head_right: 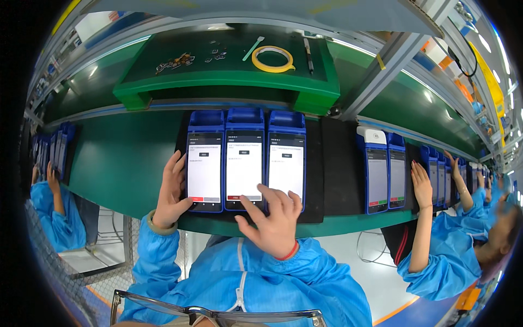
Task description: The person tests handheld terminal devices by tapping and swiping on their touchscreens to run display and camera checks, then passes trays of devices down the assembly line table.
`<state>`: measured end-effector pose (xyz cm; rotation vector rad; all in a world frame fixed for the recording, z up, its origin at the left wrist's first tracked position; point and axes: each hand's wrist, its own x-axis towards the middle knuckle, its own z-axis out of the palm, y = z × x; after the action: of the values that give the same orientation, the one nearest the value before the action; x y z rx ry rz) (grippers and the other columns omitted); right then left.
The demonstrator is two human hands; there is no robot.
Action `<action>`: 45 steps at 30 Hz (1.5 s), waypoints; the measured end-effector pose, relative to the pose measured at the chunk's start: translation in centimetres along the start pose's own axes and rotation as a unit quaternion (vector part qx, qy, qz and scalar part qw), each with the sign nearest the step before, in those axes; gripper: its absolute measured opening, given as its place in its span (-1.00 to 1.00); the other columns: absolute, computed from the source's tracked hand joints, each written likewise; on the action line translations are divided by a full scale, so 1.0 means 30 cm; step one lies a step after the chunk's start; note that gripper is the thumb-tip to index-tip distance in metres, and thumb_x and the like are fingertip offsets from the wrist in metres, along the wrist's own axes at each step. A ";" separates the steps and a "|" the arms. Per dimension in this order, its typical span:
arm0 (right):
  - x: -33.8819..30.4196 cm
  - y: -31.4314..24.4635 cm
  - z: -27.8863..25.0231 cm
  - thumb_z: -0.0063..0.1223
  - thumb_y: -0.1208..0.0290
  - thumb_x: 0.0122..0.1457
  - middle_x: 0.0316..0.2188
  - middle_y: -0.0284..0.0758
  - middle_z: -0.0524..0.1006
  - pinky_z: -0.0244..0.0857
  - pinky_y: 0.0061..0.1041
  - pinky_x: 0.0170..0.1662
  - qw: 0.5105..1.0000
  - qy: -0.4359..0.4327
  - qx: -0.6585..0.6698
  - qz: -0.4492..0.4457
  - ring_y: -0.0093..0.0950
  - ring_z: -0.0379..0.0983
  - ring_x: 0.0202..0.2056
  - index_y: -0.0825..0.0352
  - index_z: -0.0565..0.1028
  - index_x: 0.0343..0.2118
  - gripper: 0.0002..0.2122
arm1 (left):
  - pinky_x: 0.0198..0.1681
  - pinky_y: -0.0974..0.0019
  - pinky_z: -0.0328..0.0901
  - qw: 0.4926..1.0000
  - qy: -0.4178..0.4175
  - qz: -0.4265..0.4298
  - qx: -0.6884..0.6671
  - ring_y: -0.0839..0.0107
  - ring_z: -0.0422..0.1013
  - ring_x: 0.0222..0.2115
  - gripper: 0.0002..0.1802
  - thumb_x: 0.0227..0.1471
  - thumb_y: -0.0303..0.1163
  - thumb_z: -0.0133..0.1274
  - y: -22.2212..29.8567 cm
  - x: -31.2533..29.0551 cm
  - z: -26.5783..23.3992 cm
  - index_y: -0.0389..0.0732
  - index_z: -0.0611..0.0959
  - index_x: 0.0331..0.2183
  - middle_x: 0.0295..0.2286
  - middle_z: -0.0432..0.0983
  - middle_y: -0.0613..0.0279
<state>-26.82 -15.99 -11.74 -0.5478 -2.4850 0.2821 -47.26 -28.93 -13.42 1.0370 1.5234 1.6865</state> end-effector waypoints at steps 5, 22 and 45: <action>-0.053 0.096 -0.033 0.23 0.46 -0.21 -0.12 -0.16 0.35 0.10 -0.31 -0.09 0.995 0.066 0.014 0.067 -0.24 0.23 -0.13 0.22 0.54 -0.22 -0.64 | 0.19 0.09 -0.05 0.999 0.015 -0.016 0.045 0.08 -0.01 0.17 0.00 -0.30 -0.62 -0.07 -0.005 -0.006 0.005 -0.21 -0.13 0.20 0.17 -0.13 -0.12; -0.131 0.156 0.001 0.12 0.64 -0.16 -0.21 -0.17 0.36 0.24 -0.47 -0.25 0.979 0.148 0.076 0.115 -0.31 0.28 -0.23 0.32 0.53 -0.30 -0.73 | 0.21 0.11 -0.12 0.999 -0.002 -0.001 0.053 0.08 -0.07 0.19 0.06 -0.46 -0.57 -0.17 0.001 -0.004 0.006 -0.25 -0.12 0.21 0.18 -0.13 -0.08; -0.097 0.107 -0.019 0.18 0.26 -0.21 -0.14 -0.18 0.37 0.08 -0.28 -0.06 0.998 0.057 -0.005 -0.017 -0.25 0.19 -0.15 0.15 0.61 -0.33 -0.71 | 0.22 0.13 -0.18 0.999 -0.016 0.010 0.034 0.09 -0.08 0.19 0.07 -0.50 -0.58 -0.20 0.006 -0.003 0.005 -0.28 -0.11 0.20 0.16 -0.10 -0.04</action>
<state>-23.28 -14.38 -13.72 -0.5103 -2.3835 0.2197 -47.09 -28.97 -13.27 1.1132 1.5637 1.6345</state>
